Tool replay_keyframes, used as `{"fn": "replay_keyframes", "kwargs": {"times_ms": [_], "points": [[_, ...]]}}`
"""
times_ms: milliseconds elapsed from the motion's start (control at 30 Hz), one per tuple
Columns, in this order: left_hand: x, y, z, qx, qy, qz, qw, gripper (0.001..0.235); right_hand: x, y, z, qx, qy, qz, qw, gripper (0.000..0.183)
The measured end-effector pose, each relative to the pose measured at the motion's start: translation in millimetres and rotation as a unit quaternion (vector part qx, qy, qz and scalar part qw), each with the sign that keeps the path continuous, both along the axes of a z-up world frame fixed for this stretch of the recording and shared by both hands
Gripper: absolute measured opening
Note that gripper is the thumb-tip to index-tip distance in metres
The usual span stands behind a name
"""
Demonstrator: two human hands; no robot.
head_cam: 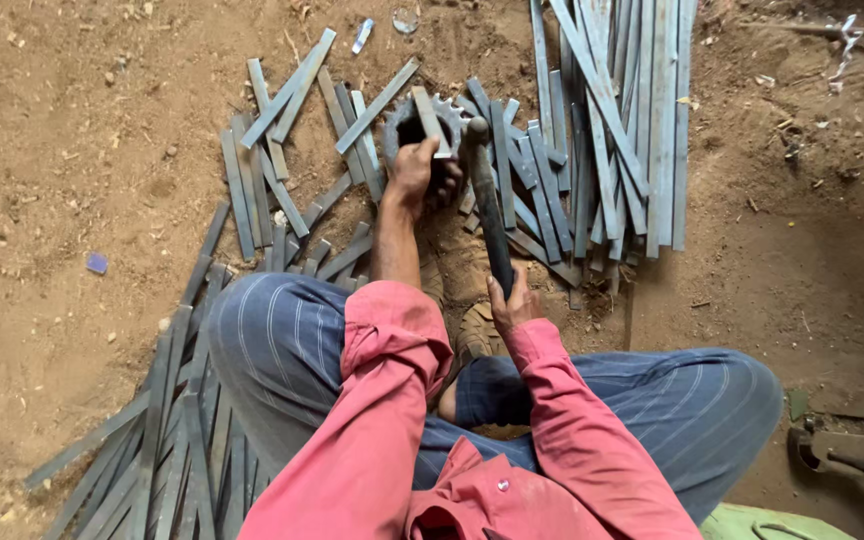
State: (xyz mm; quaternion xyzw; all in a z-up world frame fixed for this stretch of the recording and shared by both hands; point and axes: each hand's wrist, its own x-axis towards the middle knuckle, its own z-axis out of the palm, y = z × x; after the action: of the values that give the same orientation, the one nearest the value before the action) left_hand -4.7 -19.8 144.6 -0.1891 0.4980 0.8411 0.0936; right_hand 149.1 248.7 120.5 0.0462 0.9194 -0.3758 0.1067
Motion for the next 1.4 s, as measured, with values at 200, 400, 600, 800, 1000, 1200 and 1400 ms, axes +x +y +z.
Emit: {"fn": "replay_keyframes", "kwargs": {"times_ms": [200,400,600,800,1000,1200,1400], "points": [[-12.6,7.9,-104.8,-0.353,-0.070,0.004,0.933,0.051,-17.8,6.1,-61.8,-0.026,0.048,-0.026,0.998,0.050],[14.2,28.0,-118.7,-0.209,-0.190,0.045,0.958,0.064,-14.9,1.4,-50.7,-0.008,0.042,-0.034,0.999,0.047],[30.2,40.1,-80.7,-0.498,-0.230,0.066,0.833,0.072,-13.3,-1.0,-32.9,0.011,-0.005,-0.033,0.999,0.047],[16.5,45.6,-79.5,-0.545,-0.169,0.118,0.813,0.098,-14.3,-5.5,-4.0,0.025,-0.055,-0.028,0.998,0.049],[10.2,41.4,-82.6,-0.415,-0.250,0.046,0.873,0.069,-22.8,-3.1,5.2,-0.029,-0.146,-0.038,0.988,0.048],[4.2,36.7,-89.4,-0.486,-0.189,0.099,0.848,0.084,-34.5,1.5,-27.4,-0.112,-0.182,-0.075,0.974,0.056],[6.3,37.2,-123.0,-0.491,-0.172,0.114,0.846,0.083,-34.5,-5.1,-1.2,0.050,0.200,0.049,0.977,0.050]]}}
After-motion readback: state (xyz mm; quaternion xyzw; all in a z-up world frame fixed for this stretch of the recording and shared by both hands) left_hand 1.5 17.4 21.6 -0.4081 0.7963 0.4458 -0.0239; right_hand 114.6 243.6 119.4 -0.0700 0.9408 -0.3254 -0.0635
